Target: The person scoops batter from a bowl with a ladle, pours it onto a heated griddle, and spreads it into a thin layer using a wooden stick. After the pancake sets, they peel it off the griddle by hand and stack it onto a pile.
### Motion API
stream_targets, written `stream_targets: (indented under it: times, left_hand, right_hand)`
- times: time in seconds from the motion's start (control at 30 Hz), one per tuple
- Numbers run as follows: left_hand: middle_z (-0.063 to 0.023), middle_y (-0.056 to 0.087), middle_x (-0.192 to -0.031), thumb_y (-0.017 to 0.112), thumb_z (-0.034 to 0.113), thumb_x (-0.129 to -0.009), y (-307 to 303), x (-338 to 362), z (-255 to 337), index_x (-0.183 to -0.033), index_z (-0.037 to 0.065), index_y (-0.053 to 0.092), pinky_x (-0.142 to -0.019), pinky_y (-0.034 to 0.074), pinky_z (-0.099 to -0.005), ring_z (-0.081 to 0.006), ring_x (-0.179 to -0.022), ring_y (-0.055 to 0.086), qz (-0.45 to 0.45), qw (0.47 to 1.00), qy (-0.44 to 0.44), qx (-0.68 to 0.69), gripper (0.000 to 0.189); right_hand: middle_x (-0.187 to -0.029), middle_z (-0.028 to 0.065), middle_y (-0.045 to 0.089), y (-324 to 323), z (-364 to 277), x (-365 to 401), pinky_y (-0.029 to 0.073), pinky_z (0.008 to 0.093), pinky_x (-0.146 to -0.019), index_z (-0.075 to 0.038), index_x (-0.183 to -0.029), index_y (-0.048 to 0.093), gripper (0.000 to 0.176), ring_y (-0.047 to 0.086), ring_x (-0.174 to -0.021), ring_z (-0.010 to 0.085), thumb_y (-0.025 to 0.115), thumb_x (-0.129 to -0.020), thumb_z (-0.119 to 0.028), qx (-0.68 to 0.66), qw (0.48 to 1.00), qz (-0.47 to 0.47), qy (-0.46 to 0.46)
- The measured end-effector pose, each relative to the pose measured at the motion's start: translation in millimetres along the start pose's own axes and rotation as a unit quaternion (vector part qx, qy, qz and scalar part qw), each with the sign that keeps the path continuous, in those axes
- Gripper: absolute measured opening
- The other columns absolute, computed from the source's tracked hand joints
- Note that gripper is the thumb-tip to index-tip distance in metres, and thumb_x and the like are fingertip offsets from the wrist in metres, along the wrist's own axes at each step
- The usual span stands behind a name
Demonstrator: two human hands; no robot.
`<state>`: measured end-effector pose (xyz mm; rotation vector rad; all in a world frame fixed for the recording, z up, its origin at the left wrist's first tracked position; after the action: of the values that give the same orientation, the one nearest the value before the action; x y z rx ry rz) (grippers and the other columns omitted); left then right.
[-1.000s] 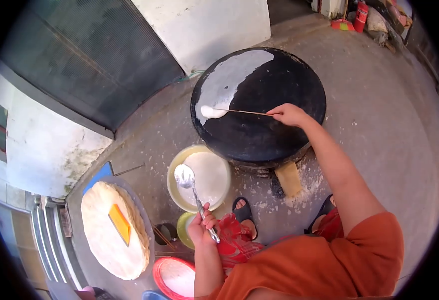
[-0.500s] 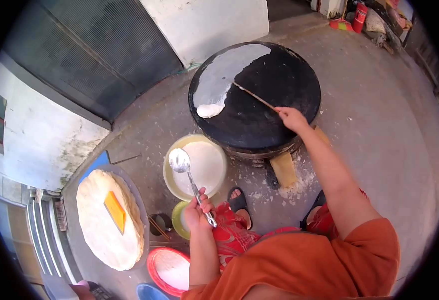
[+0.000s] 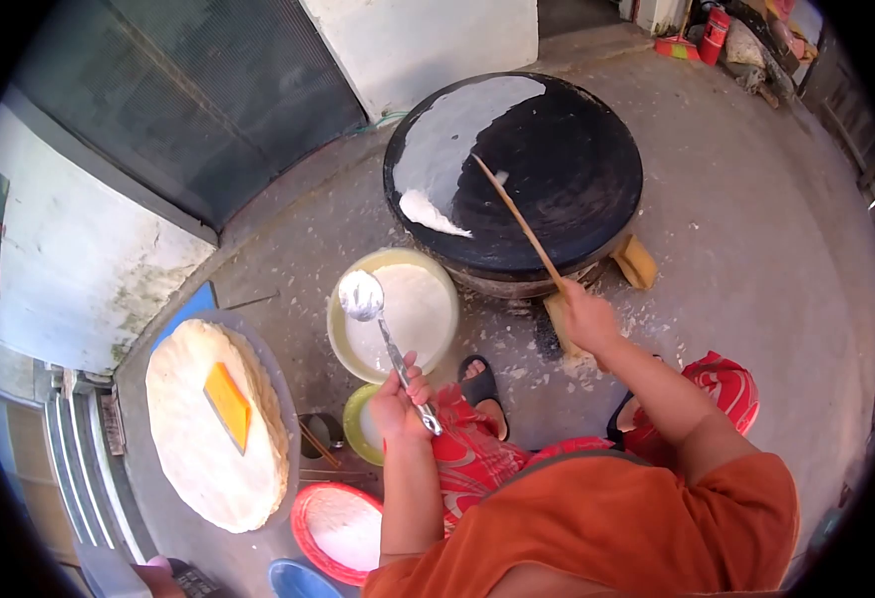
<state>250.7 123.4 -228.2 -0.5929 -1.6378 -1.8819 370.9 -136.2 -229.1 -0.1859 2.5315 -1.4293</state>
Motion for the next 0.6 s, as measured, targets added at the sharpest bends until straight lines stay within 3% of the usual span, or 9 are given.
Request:
stream_targets:
  times: [0.17, 0.23, 0.3, 0.43, 0.53, 0.6]
  left_hand:
    - [-0.0058, 0.044, -0.068, 0.033, 0.014, -0.088, 0.0, 2.2, 0.6, -0.102, -0.007, 0.045, -0.038, 0.031, -0.0206, -0.0098, -0.047, 0.036, -0.005, 1.0, 0.005, -0.014, 0.028]
    - [-0.0063, 0.044, -0.068, 0.033, 0.014, -0.088, 3.7, 6.2, -1.4, -0.103, -0.007, 0.045, -0.039, 0.032, -0.0213, -0.0105, -0.048, 0.036, -0.009, 1.0, 0.003, -0.014, 0.028]
    - [-0.0068, 0.044, -0.07, 0.033, 0.015, -0.089, -0.5, 5.5, 0.7, -0.104, -0.007, 0.045, -0.039, 0.032, -0.0218, -0.011, -0.049, 0.037, -0.006, 1.0, 0.002, -0.014, 0.029]
    - [-0.007, 0.044, -0.071, 0.029, 0.017, -0.09, -0.6, 7.1, 1.7, -0.107, -0.007, 0.043, -0.039, 0.032, -0.0223, -0.0115, -0.05, 0.036, -0.028, 0.999, -0.019, 0.007, 0.032]
    - [-0.0073, 0.044, -0.071, 0.029, 0.017, -0.09, -2.6, 7.5, 4.5, -0.107, -0.006, 0.043, -0.039, 0.031, -0.0225, -0.0117, -0.049, 0.035, -0.022, 1.0, -0.001, -0.02, 0.032]
    - [-0.0078, 0.044, -0.071, 0.029, 0.018, -0.09, -3.2, 8.1, 8.1, -0.106, -0.006, 0.043, -0.04, 0.031, -0.0226, -0.0119, -0.049, 0.036, -0.034, 0.998, 0.024, -0.056, 0.032]
  right_hand:
    - [-0.073, 0.0169, 0.059, 90.9, -93.7, -58.6, 0.047, 0.0401, -0.053, 0.003, -0.126, 0.026, 0.047, 0.059, -0.063, 0.0297, 0.037, -0.082, -0.01, 0.069, 0.988, -0.021, -0.137]
    - [-0.073, 0.0173, 0.059, 121.3, -129.0, -78.6, 0.047, 0.0382, -0.05, 0.006, -0.128, 0.021, 0.054, 0.059, -0.06, 0.0286, 0.039, -0.08, -0.009, 0.08, 0.982, -0.012, -0.169]
    - [-0.071, 0.0172, 0.059, 149.1, -140.8, -93.4, 0.047, 0.0378, -0.048, 0.005, -0.129, 0.019, 0.055, 0.059, -0.058, 0.0285, 0.039, -0.08, -0.009, 0.15, 0.978, -0.098, -0.108]
    - [-0.079, 0.0214, 0.057, 145.3, -117.8, -73.8, 0.047, 0.0398, -0.049, 0.004, -0.131, 0.016, 0.058, 0.06, -0.061, 0.0292, 0.039, -0.079, -0.007, 0.076, 0.995, -0.048, -0.038]
    - [-0.084, 0.0225, 0.057, 118.7, -129.3, -43.2, 0.048, 0.0418, -0.053, 0.003, -0.13, 0.018, 0.06, 0.06, -0.063, 0.0333, 0.041, -0.076, -0.007, 0.028, 0.997, -0.074, 0.001]
    - [-0.082, 0.0218, 0.057, 138.3, -137.4, -54.0, 0.048, 0.0418, -0.053, 0.003, -0.13, 0.018, 0.06, 0.059, -0.063, 0.0332, 0.041, -0.076, -0.007, 0.053, 0.996, -0.075, -0.023]
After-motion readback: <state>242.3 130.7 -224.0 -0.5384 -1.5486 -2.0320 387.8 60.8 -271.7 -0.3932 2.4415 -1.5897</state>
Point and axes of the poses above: each hand's wrist, its own x-axis away from the middle knuckle, its own y-axis out of the palm, z = x × y, the point moved 7 cm from there along -x, towards the middle knuckle
